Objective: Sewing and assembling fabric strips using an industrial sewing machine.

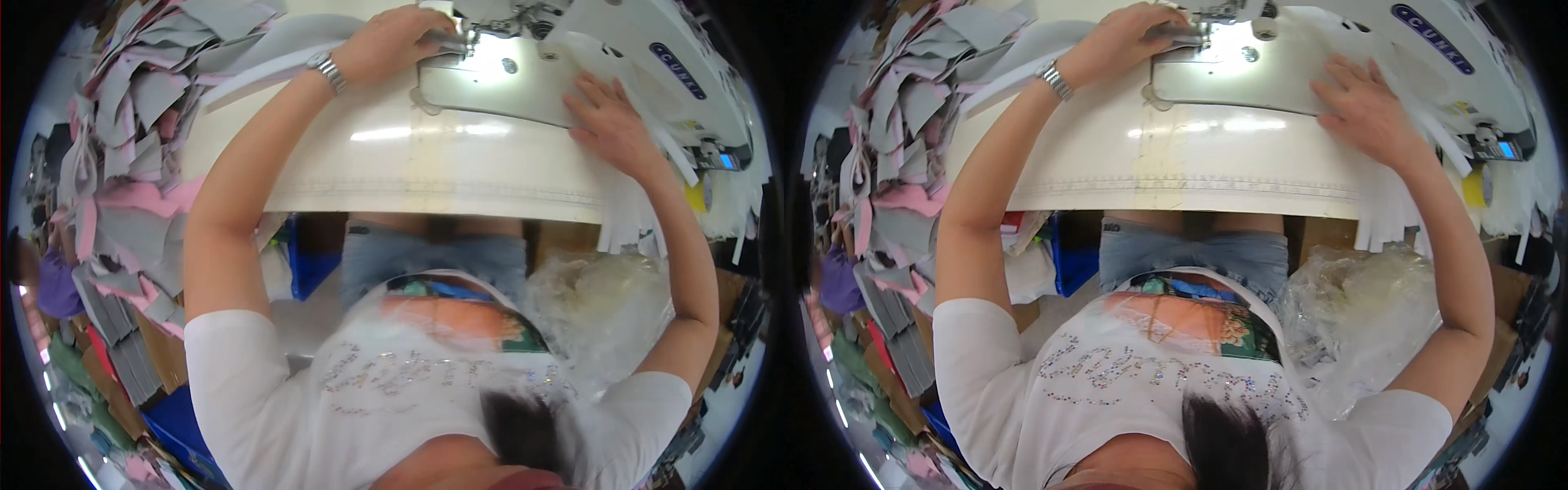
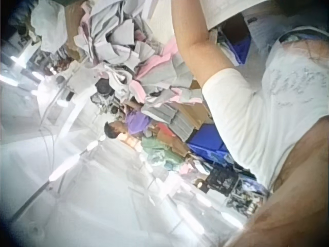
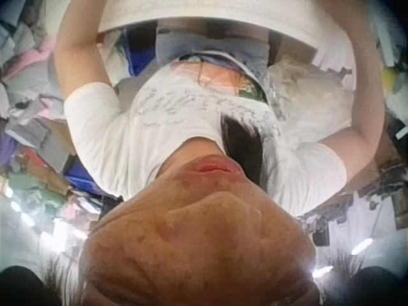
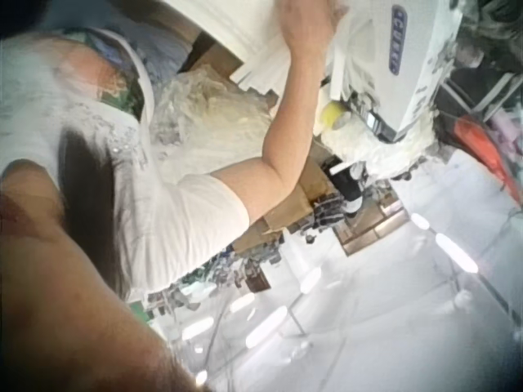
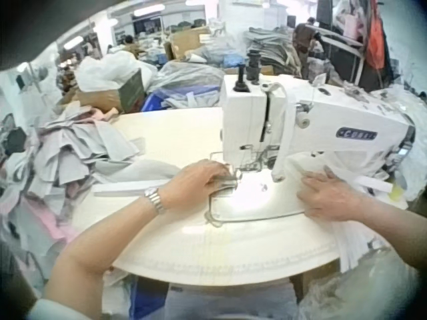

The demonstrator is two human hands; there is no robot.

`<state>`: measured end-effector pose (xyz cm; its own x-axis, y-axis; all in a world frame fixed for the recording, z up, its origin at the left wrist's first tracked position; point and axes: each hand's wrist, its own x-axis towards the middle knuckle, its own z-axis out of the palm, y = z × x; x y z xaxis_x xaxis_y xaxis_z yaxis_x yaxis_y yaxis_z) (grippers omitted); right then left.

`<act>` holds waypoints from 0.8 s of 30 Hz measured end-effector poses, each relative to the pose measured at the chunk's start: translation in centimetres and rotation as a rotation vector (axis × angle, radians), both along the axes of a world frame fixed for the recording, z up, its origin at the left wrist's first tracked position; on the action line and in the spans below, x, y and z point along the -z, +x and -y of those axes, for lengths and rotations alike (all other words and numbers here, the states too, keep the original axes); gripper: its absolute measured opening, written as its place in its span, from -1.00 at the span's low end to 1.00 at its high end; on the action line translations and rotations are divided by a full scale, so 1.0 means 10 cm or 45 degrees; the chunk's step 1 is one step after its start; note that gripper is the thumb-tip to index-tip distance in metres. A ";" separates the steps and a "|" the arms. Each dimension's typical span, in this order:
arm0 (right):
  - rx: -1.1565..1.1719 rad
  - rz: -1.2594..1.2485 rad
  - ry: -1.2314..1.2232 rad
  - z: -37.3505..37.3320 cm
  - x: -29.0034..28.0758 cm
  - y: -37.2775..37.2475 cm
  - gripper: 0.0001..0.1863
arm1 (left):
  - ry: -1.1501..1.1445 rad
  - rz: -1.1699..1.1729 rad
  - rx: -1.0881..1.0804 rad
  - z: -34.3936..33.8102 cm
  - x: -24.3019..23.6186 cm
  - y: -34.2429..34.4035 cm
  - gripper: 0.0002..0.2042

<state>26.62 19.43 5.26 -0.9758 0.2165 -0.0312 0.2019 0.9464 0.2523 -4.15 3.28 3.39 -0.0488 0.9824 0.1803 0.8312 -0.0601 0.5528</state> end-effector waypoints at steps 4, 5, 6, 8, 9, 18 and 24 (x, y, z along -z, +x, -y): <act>-0.018 0.085 0.145 0.19 -0.22 -0.07 -0.58 | 0.372 -0.456 0.171 0.26 -0.21 -0.12 -0.84; -0.028 0.016 0.186 0.28 -0.23 -0.11 -0.60 | 0.355 -0.463 0.167 0.25 -0.27 -0.13 -0.84; -0.038 -0.054 0.226 0.39 -0.23 -0.17 -0.62 | -0.001 -0.378 0.034 0.24 -0.32 -0.13 -0.85; -0.108 -0.194 0.147 0.63 -0.12 -0.27 -0.62 | -0.369 -0.296 -0.091 0.18 -0.38 -0.09 -0.86; -0.184 -0.329 0.083 0.75 -0.06 -0.35 -0.63 | -0.425 -0.426 -0.071 0.19 -0.41 -0.04 -0.85; -0.421 -0.670 -0.501 1.16 0.41 -0.89 -0.62 | -0.884 -0.036 0.035 0.21 -0.59 0.30 -0.71; -0.508 -0.580 -0.553 1.10 0.32 -0.92 -0.58 | -0.731 0.365 0.067 0.30 -0.18 0.09 -0.64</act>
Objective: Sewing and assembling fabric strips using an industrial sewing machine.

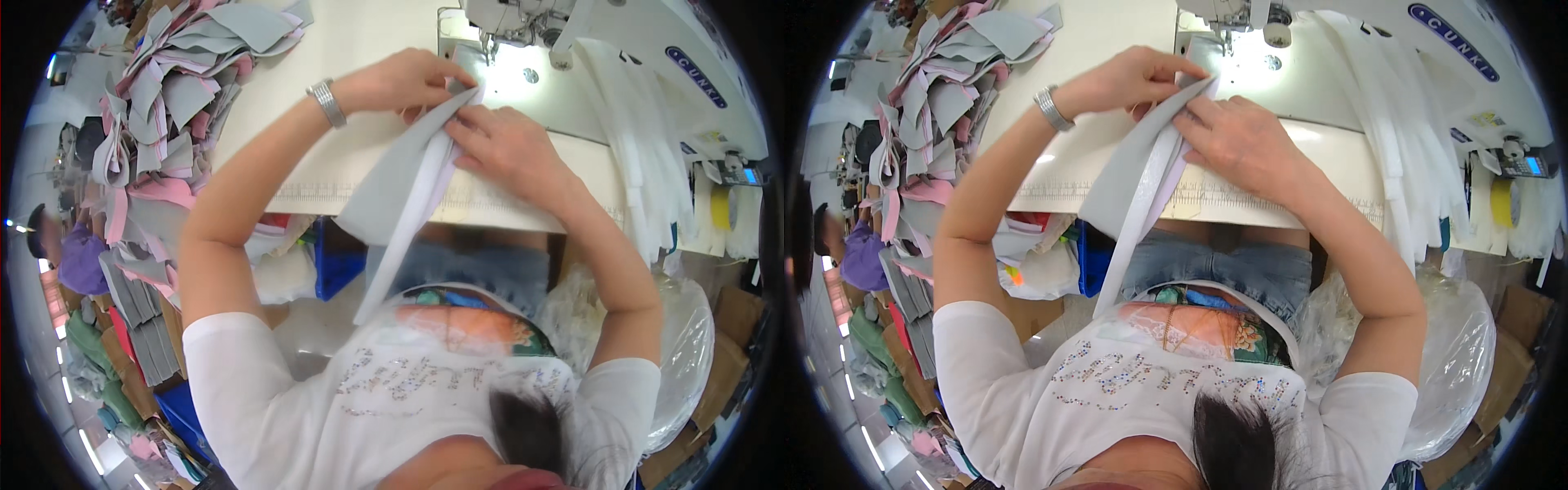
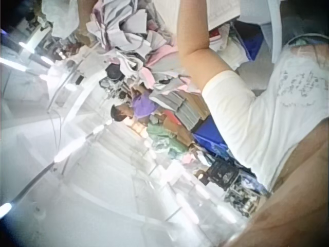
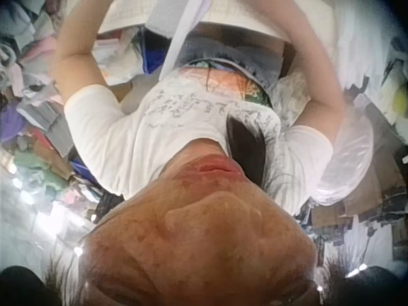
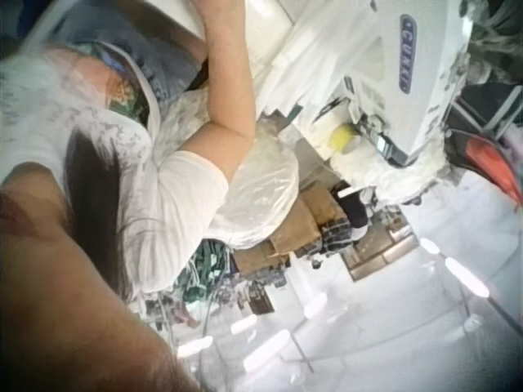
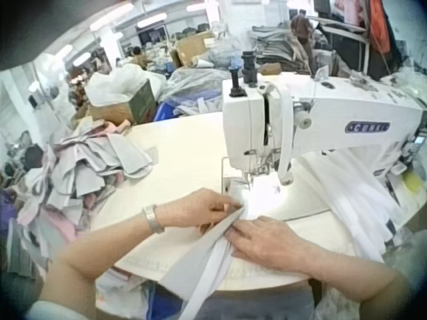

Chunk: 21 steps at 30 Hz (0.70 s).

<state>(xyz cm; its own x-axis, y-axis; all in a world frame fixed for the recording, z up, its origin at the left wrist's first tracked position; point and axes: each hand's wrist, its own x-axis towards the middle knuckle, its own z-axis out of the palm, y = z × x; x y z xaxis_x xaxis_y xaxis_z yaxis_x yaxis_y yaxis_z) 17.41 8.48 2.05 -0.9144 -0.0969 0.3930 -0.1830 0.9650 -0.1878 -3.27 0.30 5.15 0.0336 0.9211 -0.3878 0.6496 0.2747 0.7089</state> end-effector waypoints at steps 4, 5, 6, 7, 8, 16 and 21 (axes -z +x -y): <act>-0.003 0.180 -0.063 0.02 -0.12 0.03 -0.55 | 0.773 -0.706 0.287 0.00 0.24 0.01 -0.72; -0.032 0.157 -0.045 0.00 -0.10 0.02 -0.53 | 0.956 -0.769 0.386 -0.02 0.26 0.00 -0.74; -0.027 0.162 -0.043 -0.02 -0.09 0.02 -0.53 | 1.146 -0.826 0.481 -0.05 0.29 0.00 -0.76; -0.054 0.119 -0.029 -0.02 -0.08 0.02 -0.53 | 1.013 -0.731 0.482 -0.05 0.32 -0.01 -0.79; -0.082 0.078 -0.017 -0.02 -0.07 0.00 -0.53 | 1.015 -0.725 0.479 -0.05 0.33 -0.01 -0.79; -0.067 -0.047 0.139 -0.13 -0.01 -0.01 -0.71 | 0.990 -0.657 0.306 -0.06 0.36 0.15 -0.79; -0.125 0.016 0.143 -0.34 -0.06 0.13 -0.82 | 1.100 -0.733 0.303 -0.11 0.34 0.25 -0.80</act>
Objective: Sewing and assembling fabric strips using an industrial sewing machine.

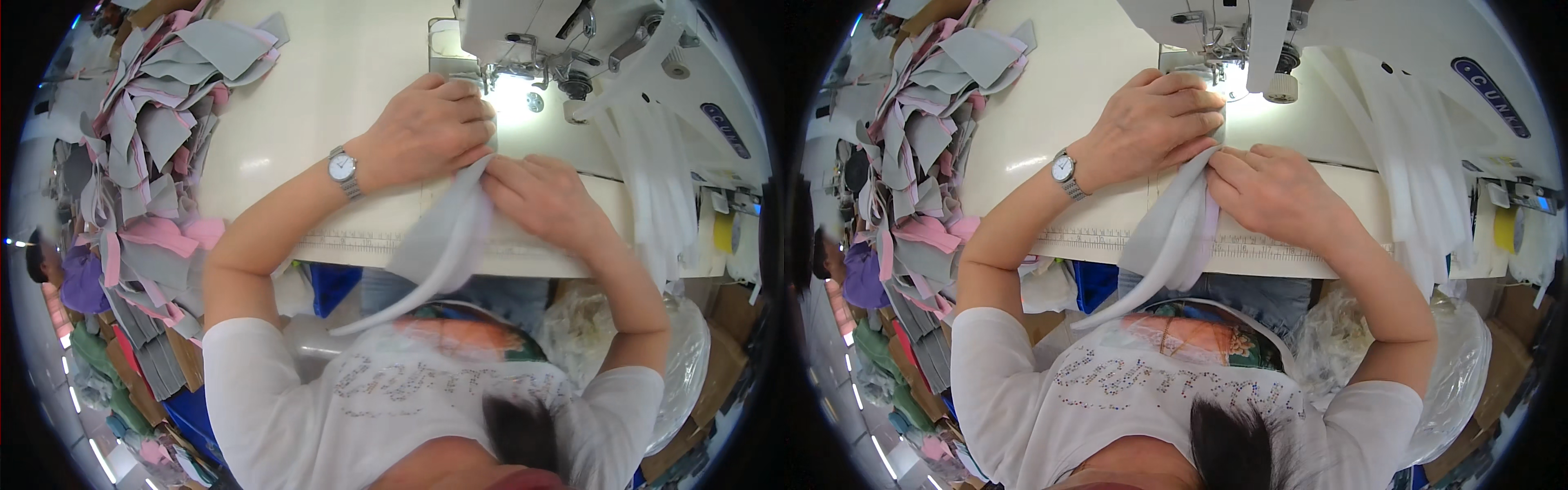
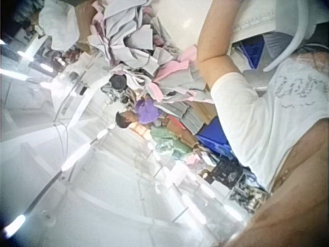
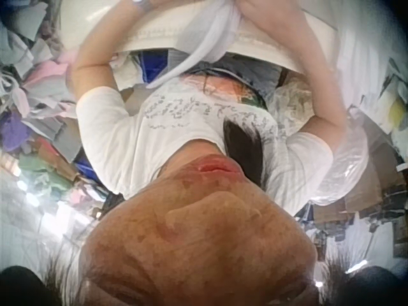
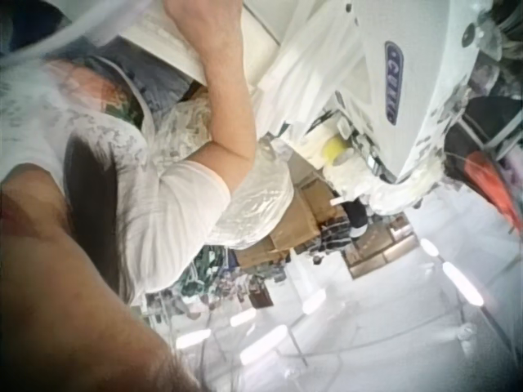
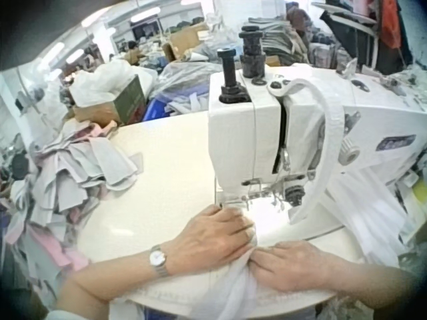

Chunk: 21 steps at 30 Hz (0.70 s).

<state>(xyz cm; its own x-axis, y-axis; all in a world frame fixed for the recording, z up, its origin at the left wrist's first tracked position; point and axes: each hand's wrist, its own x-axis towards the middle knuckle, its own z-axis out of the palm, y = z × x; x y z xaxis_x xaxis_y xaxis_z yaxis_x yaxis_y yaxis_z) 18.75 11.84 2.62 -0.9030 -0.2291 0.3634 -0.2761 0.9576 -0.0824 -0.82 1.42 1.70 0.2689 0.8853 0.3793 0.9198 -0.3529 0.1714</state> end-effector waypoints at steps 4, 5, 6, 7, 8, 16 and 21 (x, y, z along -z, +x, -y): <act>-0.013 -0.083 0.001 0.01 0.07 0.00 -0.82 | -0.071 0.026 0.027 -0.02 -0.06 -0.03 -0.79; -0.011 -0.131 -0.026 0.02 0.10 -0.01 -0.81 | -0.057 0.032 0.027 -0.02 -0.06 -0.03 -0.79; -0.009 -0.183 -0.054 0.03 0.13 -0.02 -0.80 | -0.076 0.023 0.021 0.00 -0.06 -0.02 -0.79; -0.010 -0.182 -0.041 0.05 0.15 -0.03 -0.80 | -0.096 0.012 0.015 0.00 -0.06 -0.01 -0.79; 0.011 -0.212 -0.034 0.06 0.17 -0.03 -0.80 | -0.084 0.013 0.015 -0.01 -0.05 0.00 -0.79; 0.055 -0.178 -0.124 0.04 0.15 -0.06 -0.79 | -0.045 0.076 -0.075 0.05 0.02 0.04 -0.80; 0.250 -0.093 -0.376 -0.03 0.18 -0.06 -0.75 | -0.174 0.664 -0.434 0.60 -0.10 0.36 -0.82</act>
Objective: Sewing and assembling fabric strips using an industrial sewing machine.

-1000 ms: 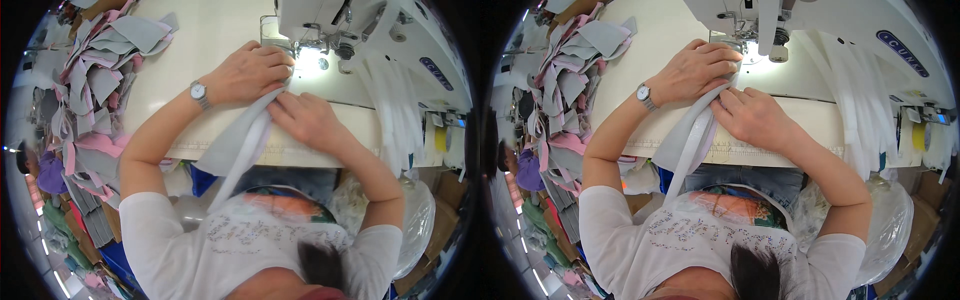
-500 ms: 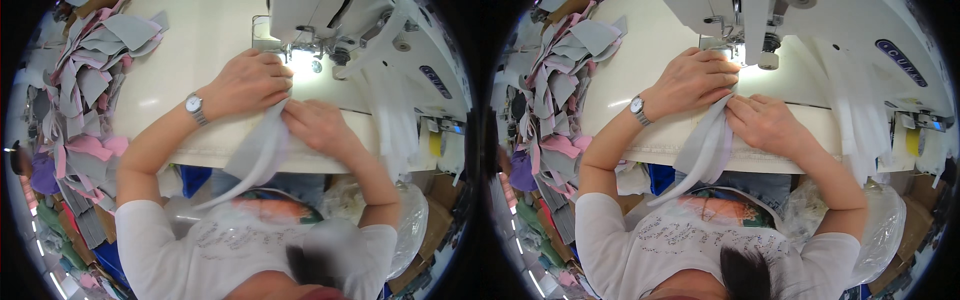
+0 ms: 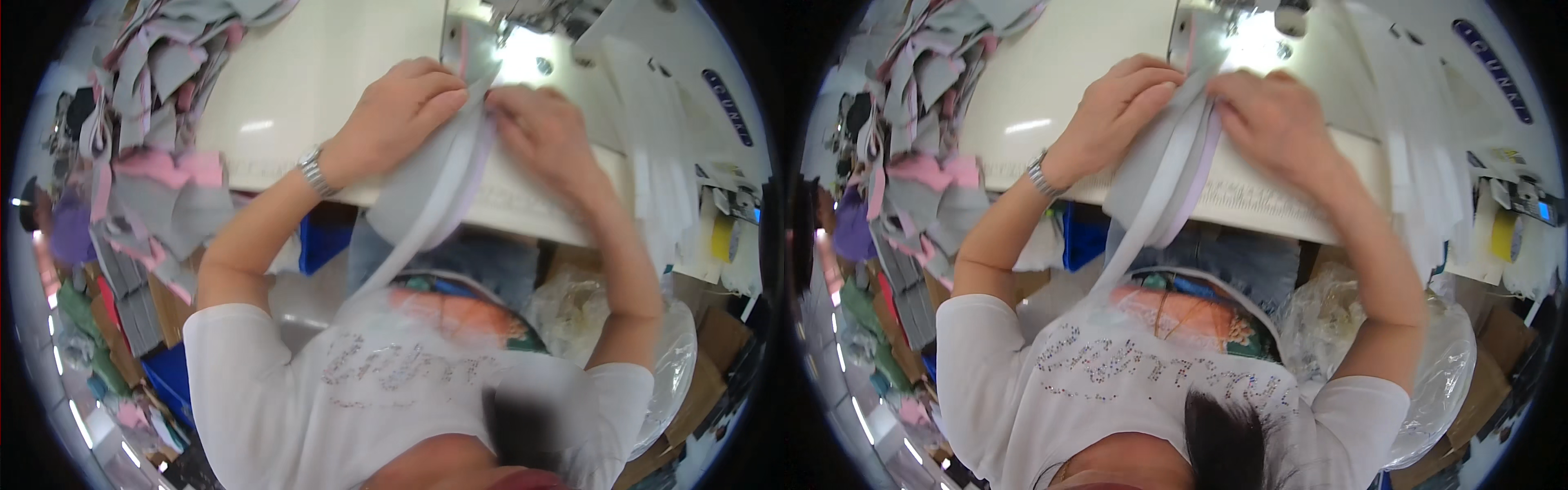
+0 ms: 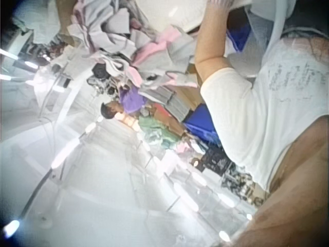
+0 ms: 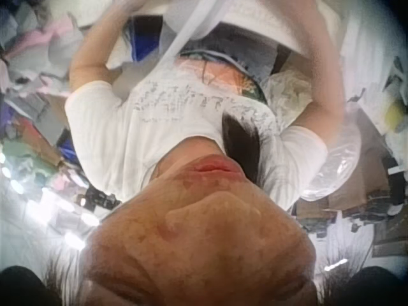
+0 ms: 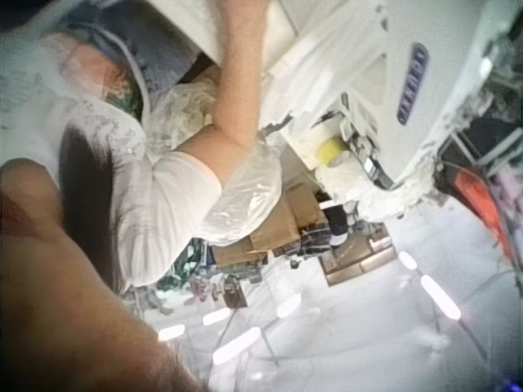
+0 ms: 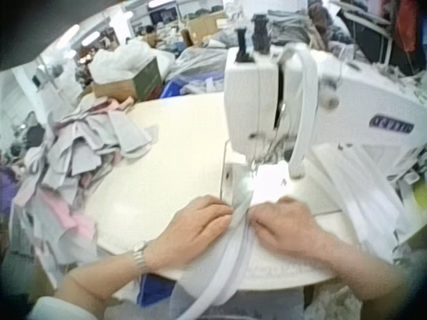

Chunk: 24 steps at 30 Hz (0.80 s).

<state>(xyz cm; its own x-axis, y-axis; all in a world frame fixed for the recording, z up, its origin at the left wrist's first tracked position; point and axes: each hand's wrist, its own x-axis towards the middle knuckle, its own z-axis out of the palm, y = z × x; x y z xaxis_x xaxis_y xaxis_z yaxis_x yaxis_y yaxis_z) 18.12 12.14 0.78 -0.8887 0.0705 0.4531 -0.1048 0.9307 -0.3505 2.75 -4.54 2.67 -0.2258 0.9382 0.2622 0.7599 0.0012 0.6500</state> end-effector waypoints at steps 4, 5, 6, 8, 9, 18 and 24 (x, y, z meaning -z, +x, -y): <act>-0.056 0.055 0.032 0.08 -0.16 -0.04 -0.67 | -0.603 0.613 -0.384 0.72 -0.18 0.42 -0.82; -0.024 0.124 0.127 0.11 -0.15 -0.04 -0.59 | -0.554 0.670 -0.365 0.85 -0.14 0.47 -0.81; 0.008 0.193 0.227 0.16 -0.17 -0.01 -0.51 | -0.554 0.678 -0.377 0.94 -0.13 0.53 -0.81; 0.045 0.262 0.272 0.32 -0.43 -0.05 -0.48 | -0.388 0.516 -0.461 1.06 -0.09 0.62 -0.82; 0.121 0.566 0.274 0.42 -0.60 -0.11 -0.35 | -0.208 0.458 -0.483 1.08 -0.12 0.71 -0.82; 0.223 -0.150 -0.115 0.73 0.21 0.32 -0.53 | -0.247 0.053 -0.427 0.92 -0.21 0.88 -0.74; 0.462 -0.113 0.339 0.99 0.23 0.31 -0.61 | 0.189 -0.175 -0.176 0.83 0.03 0.88 -0.83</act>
<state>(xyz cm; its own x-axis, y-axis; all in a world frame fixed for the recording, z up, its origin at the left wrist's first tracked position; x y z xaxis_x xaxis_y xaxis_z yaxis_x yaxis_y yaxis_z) 21.25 2.25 -1.48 -0.7847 0.2411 0.5710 0.2260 0.9691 -0.0985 11.59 -12.81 2.41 -0.3019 0.8499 0.4318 0.8406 0.0236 0.5412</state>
